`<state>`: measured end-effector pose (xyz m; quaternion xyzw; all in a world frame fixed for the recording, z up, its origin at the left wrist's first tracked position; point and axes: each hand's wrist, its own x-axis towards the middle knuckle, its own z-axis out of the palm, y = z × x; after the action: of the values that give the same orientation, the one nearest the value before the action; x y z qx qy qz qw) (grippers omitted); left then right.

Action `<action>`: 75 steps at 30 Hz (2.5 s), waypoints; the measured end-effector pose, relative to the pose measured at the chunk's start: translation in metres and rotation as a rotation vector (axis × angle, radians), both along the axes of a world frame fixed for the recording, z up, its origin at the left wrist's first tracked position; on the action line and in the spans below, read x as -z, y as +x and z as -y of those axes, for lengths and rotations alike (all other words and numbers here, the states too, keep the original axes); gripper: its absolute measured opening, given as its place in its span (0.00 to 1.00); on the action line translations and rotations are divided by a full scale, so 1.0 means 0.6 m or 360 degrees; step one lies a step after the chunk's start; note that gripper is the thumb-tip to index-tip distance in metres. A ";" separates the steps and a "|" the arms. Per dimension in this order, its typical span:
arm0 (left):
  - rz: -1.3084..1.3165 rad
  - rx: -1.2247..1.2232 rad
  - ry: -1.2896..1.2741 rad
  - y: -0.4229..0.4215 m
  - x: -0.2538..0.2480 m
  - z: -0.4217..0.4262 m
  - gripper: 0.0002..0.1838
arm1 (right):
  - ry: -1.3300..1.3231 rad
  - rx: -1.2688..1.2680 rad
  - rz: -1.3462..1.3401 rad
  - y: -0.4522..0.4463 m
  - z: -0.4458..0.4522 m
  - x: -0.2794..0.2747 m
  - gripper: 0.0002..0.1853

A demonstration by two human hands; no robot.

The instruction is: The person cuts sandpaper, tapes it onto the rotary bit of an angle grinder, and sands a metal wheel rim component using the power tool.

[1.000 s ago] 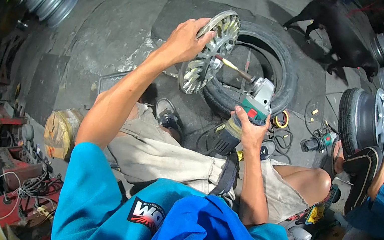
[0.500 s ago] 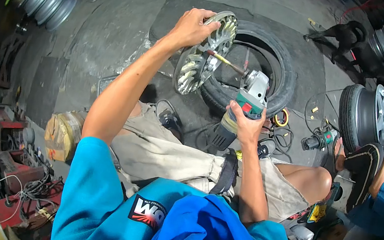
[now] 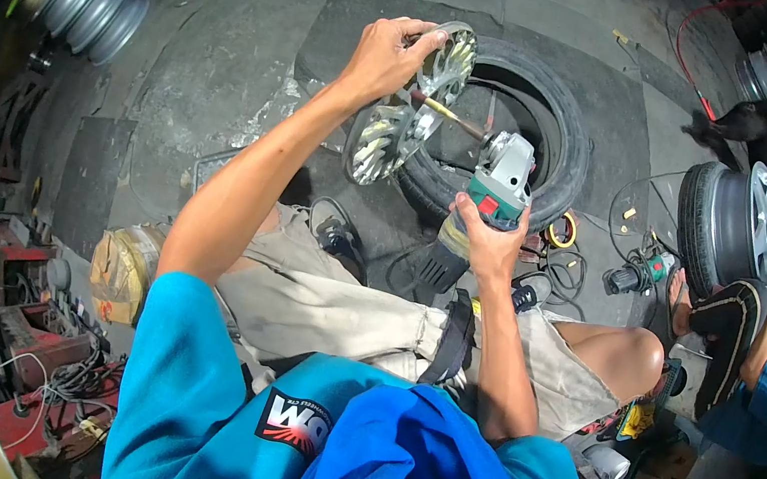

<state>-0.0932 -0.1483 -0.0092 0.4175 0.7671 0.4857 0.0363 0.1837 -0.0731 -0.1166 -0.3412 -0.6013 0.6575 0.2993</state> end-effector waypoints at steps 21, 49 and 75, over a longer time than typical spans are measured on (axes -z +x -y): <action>0.0029 -0.0098 -0.0038 -0.002 0.001 -0.002 0.25 | -0.0344 -0.0083 -0.0317 -0.012 0.020 -0.023 0.18; -0.0114 -0.0044 -0.0022 0.006 0.009 -0.008 0.22 | -0.0033 -0.0051 -0.0222 -0.006 0.016 -0.004 0.20; 0.0182 -0.0201 -0.0133 -0.016 -0.002 -0.008 0.24 | -0.0140 -0.0130 -0.0082 0.021 0.013 0.018 0.32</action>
<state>-0.1028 -0.1437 -0.0079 0.3382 0.8081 0.4776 0.0668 0.1962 -0.0808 -0.1273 -0.3123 -0.5774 0.7035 0.2724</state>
